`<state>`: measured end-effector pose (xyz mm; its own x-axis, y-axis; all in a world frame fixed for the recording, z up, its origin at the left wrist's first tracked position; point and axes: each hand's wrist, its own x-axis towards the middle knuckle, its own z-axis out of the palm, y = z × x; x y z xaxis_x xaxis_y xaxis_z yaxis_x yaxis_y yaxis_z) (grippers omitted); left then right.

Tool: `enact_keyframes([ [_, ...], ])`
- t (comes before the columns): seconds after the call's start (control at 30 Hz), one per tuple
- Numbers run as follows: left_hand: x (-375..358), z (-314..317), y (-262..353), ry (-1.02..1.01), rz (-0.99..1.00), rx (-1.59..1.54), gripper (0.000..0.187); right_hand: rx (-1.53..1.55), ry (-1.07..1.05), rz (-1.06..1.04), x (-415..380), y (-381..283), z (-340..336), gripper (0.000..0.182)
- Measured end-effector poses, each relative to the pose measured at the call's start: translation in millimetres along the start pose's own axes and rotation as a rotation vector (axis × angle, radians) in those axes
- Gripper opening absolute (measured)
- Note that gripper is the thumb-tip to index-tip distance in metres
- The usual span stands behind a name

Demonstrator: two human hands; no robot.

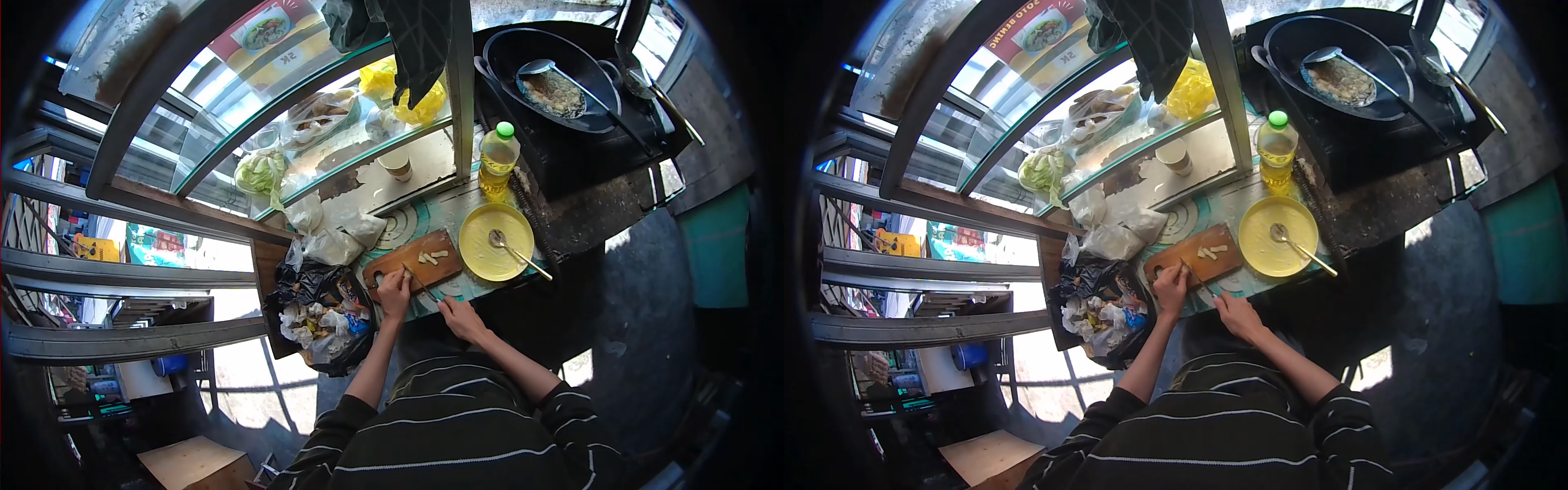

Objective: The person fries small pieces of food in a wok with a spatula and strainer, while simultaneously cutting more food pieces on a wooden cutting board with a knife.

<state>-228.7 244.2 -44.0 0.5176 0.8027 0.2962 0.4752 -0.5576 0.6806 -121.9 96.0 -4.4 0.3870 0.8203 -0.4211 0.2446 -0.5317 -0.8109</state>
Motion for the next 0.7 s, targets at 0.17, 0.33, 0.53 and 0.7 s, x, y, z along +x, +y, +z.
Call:
enact_keyframes([
  [0.17, 0, 2, 0, -0.007, -0.045, -0.041, 0.023, -0.027, 0.026, -0.079, 20, 13, 7, 0.034],
  [0.33, 1, 1, 0, -0.006, -0.035, -0.042, 0.023, 0.121, -0.071, -0.047, 12, 10, -1, 0.034],
  [0.53, 1, 0, 3, 0.006, -0.050, -0.042, 0.023, 0.271, -0.162, 0.147, 15, 3, -1, 0.036],
  [0.7, -2, 3, 6, 0.035, -0.056, -0.044, 0.022, 0.321, -0.191, 0.184, 16, 9, 3, 0.032],
])
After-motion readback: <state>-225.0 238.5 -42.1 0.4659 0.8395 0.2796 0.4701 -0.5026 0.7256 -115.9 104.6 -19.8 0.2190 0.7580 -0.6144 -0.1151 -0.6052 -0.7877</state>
